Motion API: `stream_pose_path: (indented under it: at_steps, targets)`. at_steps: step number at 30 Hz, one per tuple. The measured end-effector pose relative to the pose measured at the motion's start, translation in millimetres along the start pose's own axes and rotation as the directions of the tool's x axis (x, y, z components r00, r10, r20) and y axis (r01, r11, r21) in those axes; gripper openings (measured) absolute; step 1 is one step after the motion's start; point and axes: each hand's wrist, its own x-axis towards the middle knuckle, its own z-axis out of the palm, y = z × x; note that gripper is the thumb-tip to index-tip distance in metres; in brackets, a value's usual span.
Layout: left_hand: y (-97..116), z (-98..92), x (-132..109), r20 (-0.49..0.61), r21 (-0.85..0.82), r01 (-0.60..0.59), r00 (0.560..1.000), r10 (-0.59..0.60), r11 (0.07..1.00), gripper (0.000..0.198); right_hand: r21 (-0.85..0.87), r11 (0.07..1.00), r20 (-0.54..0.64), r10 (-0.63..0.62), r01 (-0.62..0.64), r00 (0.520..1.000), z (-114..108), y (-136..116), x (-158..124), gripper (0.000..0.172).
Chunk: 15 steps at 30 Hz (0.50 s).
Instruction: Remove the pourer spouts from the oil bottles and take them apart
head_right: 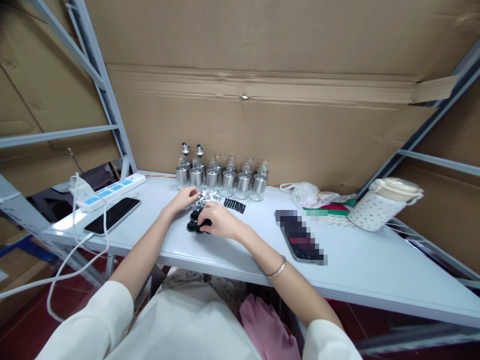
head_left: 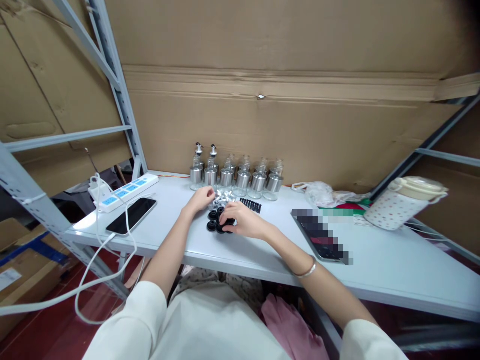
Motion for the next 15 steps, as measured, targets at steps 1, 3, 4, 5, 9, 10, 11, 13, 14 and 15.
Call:
stream_pose_path:
  at_steps: [1, 3, 4, 5, 9, 10, 11, 13, 14, 15]
  targets:
    - [-0.3, 0.2, 0.2, 0.001, 0.0, 0.003, 1.0, -0.003, 1.0, 0.015, -0.015, 1.0, 0.042, 0.013, -0.013, 0.999, 0.4, -1.6, -0.2, 0.008]
    - [-0.6, 0.2, 0.3, 0.002, -0.001, 0.006, 1.0, -0.006, 1.0, 0.015, -0.035, 0.999, 0.096, 0.032, -0.029, 0.995, 2.9, -3.3, -0.2, 0.008]
    - [-0.5, 0.2, 0.3, 0.002, -0.002, 0.007, 1.0, -0.007, 1.0, 0.015, -0.042, 0.999, 0.109, 0.038, -0.034, 0.993, 4.7, -3.3, 0.1, 0.008]
    - [-0.4, 0.1, 0.2, 0.002, -0.004, 0.007, 1.0, -0.007, 1.0, 0.015, -0.049, 0.998, 0.115, 0.041, -0.036, 0.993, 6.7, -3.1, 0.6, 0.008]
    - [0.7, -0.1, -0.7, -0.004, -0.013, 0.004, 1.0, -0.004, 1.0, 0.016, -0.065, 0.998, 0.116, 0.035, -0.027, 0.993, 13.6, -0.5, 3.4, 0.009]
    - [1.1, -0.1, -1.0, -0.006, -0.016, 0.003, 1.0, -0.003, 1.0, 0.016, -0.06, 0.998, 0.119, 0.03, -0.023, 0.992, 14.6, 0.0, 3.9, 0.01]
    - [1.5, -0.1, -1.3, -0.008, -0.017, 0.004, 1.0, -0.004, 1.0, 0.016, -0.052, 0.998, 0.125, 0.028, -0.022, 0.992, 15.1, 0.2, 4.1, 0.01]
    - [2.3, -0.4, -1.8, -0.01, -0.021, 0.004, 1.0, -0.004, 1.0, 0.015, -0.035, 0.999, 0.142, 0.031, -0.026, 0.989, 14.6, -0.8, 3.6, 0.01]
    - [2.7, -0.6, -2.1, -0.01, -0.023, 0.004, 1.0, -0.004, 1.0, 0.015, -0.028, 0.999, 0.148, 0.033, -0.029, 0.988, 13.5, -2.0, 3.1, 0.01]
    - [3.0, -0.9, -2.3, -0.011, -0.026, 0.004, 1.0, -0.004, 1.0, 0.015, -0.025, 0.999, 0.148, 0.029, -0.026, 0.989, 11.7, -3.5, 2.7, 0.009]
